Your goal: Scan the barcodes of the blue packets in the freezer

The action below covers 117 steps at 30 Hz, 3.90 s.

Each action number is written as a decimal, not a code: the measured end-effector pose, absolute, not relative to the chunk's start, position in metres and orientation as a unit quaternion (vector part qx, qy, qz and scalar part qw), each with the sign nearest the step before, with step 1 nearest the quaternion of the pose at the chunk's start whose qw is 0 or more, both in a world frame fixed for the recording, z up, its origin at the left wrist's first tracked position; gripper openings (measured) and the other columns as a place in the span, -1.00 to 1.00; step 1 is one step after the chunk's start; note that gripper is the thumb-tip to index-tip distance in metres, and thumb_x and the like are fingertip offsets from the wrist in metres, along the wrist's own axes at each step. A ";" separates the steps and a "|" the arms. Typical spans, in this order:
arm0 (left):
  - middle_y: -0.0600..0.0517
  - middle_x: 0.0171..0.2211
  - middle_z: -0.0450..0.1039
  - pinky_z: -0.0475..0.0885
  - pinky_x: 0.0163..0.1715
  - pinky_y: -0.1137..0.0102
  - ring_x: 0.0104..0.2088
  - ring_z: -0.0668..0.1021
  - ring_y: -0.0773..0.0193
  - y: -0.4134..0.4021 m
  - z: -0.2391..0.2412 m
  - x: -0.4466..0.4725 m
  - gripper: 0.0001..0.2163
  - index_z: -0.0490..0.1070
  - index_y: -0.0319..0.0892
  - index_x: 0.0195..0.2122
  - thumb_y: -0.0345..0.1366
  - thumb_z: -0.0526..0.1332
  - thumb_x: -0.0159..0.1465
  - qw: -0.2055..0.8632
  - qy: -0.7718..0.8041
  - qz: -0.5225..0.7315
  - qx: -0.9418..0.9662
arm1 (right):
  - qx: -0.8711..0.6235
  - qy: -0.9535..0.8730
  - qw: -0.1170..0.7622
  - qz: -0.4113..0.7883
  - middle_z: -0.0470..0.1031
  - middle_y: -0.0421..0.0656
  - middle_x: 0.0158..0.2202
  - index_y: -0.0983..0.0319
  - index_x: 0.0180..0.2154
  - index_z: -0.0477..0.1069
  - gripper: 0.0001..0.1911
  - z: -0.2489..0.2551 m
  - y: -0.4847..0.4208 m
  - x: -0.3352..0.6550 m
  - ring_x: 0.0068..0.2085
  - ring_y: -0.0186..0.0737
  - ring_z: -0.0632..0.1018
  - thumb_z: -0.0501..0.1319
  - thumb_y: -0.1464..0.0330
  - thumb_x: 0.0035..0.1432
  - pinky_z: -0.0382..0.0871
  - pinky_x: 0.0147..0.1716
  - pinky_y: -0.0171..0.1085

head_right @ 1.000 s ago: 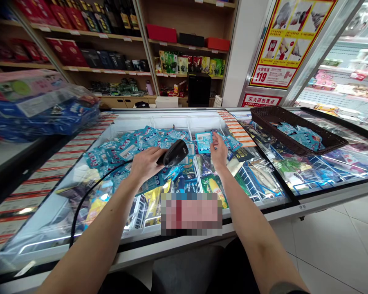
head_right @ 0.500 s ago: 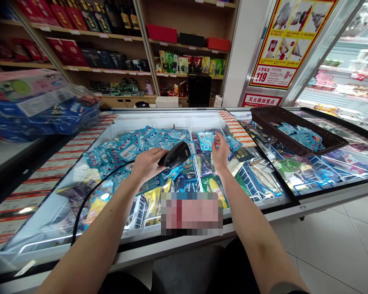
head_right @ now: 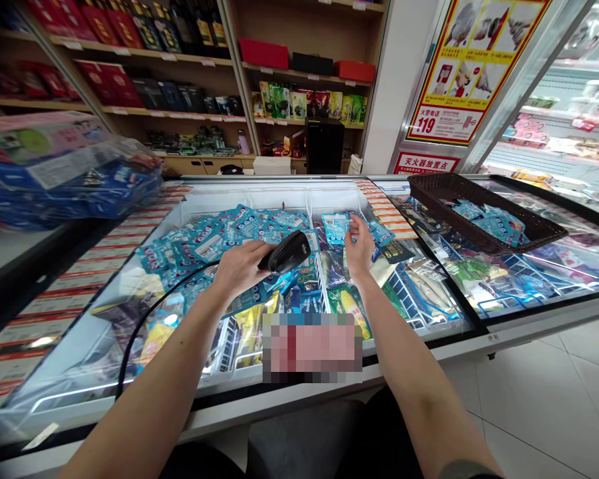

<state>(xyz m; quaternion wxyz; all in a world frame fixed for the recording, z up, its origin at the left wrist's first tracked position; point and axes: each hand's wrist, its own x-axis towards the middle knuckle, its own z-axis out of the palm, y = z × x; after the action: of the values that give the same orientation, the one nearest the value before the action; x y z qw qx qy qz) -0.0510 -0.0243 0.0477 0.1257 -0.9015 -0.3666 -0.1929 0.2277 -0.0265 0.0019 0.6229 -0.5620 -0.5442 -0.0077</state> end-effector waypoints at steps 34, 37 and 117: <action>-0.05 -0.23 0.48 0.32 -0.40 0.34 -0.20 0.50 0.10 -0.016 0.042 -0.061 -0.71 0.37 -0.10 -0.09 -0.18 0.13 0.17 0.160 -0.443 -0.226 -0.853 | -0.707 -0.621 0.306 -0.142 0.31 -0.02 0.11 0.21 -0.08 0.41 -0.62 -0.017 -0.027 0.239 0.22 0.03 0.12 0.00 0.18 0.21 -0.40 0.16 0.23; -0.06 -0.23 0.48 0.32 -0.40 0.34 -0.20 0.51 0.10 -0.016 0.043 -0.061 -0.71 0.36 -0.10 -0.09 -0.17 0.13 0.17 0.158 -0.441 -0.227 -0.854 | -0.698 -0.626 0.320 -0.140 0.29 -0.02 0.13 0.22 -0.04 0.38 -0.60 -0.013 -0.028 0.236 0.23 0.00 0.10 -0.02 0.18 0.22 -0.38 0.17 0.20; -0.01 -0.21 0.47 0.33 -0.37 0.34 -0.16 0.49 0.13 -0.021 0.045 -0.054 -0.71 0.33 -0.10 -0.07 -0.22 0.13 0.17 0.138 -0.380 -0.183 -0.896 | -0.558 -0.532 0.624 0.129 0.32 -0.18 -0.26 0.16 -0.02 0.25 -0.54 -0.004 -0.019 0.225 -0.44 -0.38 0.34 0.19 0.28 -0.01 0.34 -0.36 -0.29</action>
<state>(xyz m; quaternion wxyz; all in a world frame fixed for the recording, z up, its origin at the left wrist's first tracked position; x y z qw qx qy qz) -0.0539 -0.0209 0.0450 0.1377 -0.8960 -0.3804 -0.1829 0.2253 -0.0188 -0.0036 0.6236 -0.5584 -0.5316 0.1292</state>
